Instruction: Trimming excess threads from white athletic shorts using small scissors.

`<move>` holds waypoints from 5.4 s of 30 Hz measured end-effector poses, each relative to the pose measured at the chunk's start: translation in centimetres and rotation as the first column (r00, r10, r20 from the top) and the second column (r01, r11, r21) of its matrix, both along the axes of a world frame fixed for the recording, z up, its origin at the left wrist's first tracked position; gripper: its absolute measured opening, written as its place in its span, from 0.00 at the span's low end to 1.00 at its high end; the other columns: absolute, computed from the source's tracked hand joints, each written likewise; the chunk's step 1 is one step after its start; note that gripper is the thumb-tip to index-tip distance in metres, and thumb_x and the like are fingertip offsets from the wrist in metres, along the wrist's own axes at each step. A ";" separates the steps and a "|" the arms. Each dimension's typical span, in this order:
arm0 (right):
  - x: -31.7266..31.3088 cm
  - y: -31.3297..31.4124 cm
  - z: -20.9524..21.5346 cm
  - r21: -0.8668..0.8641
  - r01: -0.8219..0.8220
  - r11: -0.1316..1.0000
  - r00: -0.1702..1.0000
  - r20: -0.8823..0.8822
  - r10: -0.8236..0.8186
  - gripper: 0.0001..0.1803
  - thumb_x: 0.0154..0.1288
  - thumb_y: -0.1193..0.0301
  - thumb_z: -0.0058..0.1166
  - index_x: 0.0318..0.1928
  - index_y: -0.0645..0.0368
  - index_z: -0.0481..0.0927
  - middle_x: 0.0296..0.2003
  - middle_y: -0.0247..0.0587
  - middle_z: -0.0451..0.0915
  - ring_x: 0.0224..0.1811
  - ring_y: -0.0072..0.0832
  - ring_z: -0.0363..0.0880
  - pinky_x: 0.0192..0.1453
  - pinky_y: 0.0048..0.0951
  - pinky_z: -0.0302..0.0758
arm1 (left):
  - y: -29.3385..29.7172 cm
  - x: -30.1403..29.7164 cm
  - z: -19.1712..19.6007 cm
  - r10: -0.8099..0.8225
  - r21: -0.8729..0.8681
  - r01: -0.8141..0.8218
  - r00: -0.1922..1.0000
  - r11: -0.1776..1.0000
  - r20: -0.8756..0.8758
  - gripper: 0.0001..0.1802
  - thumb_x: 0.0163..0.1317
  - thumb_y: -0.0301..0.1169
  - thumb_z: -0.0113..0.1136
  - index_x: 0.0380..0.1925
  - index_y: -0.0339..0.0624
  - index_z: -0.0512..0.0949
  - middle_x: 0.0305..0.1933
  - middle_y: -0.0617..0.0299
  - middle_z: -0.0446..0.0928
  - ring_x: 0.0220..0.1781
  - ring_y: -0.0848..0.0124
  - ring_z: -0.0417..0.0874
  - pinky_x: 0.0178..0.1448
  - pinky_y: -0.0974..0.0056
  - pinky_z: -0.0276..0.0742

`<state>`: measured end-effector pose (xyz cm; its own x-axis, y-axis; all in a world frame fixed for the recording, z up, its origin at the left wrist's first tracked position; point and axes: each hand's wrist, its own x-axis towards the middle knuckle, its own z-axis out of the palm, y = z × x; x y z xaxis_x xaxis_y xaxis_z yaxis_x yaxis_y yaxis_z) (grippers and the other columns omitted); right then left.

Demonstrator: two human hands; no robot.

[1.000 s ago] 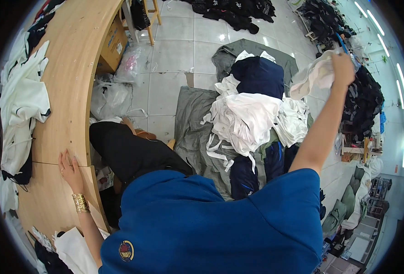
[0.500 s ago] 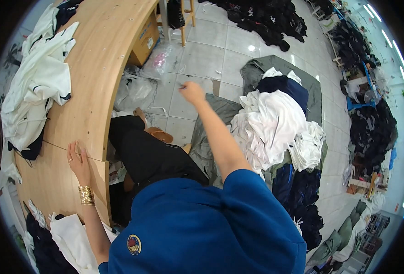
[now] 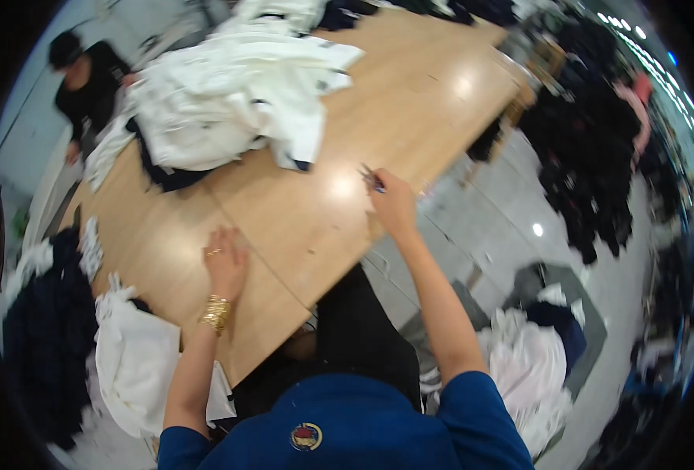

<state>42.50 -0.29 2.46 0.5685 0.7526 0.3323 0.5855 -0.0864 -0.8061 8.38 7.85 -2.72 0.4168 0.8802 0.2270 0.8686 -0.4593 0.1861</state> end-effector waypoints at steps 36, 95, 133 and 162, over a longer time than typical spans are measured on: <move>-13.0 2.6 9.3 -0.364 -0.621 0.694 0.665 0.224 0.712 0.17 0.56 0.77 0.54 0.47 0.56 0.77 0.46 0.38 0.77 0.41 0.31 0.80 0.43 0.29 0.75 | -12.1 -4.3 7.1 0.502 -0.485 0.627 0.168 0.610 0.849 0.33 0.62 0.29 0.54 0.65 0.47 0.52 0.61 0.52 0.63 0.52 0.70 0.74 0.49 0.68 0.73; 0.9 -8.3 18.2 -0.239 -0.382 0.893 0.866 -0.430 0.255 0.08 0.36 0.76 0.50 0.24 0.59 0.75 0.14 0.24 0.67 0.12 0.10 0.57 0.16 0.16 0.49 | -3.3 -14.5 22.2 0.474 -0.641 0.361 0.452 0.678 0.756 0.15 0.63 0.38 0.54 0.33 0.34 0.80 0.31 0.63 0.81 0.29 0.80 0.79 0.35 0.75 0.72; -0.1 -4.5 17.4 -0.290 -0.532 0.795 0.775 -0.544 0.320 0.06 0.40 0.73 0.52 0.25 0.58 0.75 0.15 0.23 0.67 0.13 0.11 0.59 0.16 0.16 0.51 | -4.2 -14.5 22.3 0.527 -0.656 0.286 0.414 0.699 0.742 0.17 0.62 0.40 0.56 0.32 0.34 0.80 0.29 0.66 0.79 0.30 0.80 0.77 0.35 0.74 0.70; -8.5 0.1 4.0 -0.306 -0.245 0.920 0.964 0.026 0.265 0.18 0.52 0.60 0.61 0.36 0.62 0.79 0.30 0.43 0.79 0.31 0.32 0.76 0.38 0.29 0.70 | -4.4 -11.1 8.0 0.299 -0.141 -0.266 0.782 0.954 0.547 0.13 0.63 0.37 0.54 0.34 0.37 0.78 0.27 0.52 0.77 0.26 0.58 0.77 0.32 0.62 0.70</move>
<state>33.95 -0.16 6.46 0.3285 0.9391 0.1006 0.6702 -0.1567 -0.7255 -2.71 3.48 5.24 -0.0358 0.9559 0.2914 0.6965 -0.1852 0.6932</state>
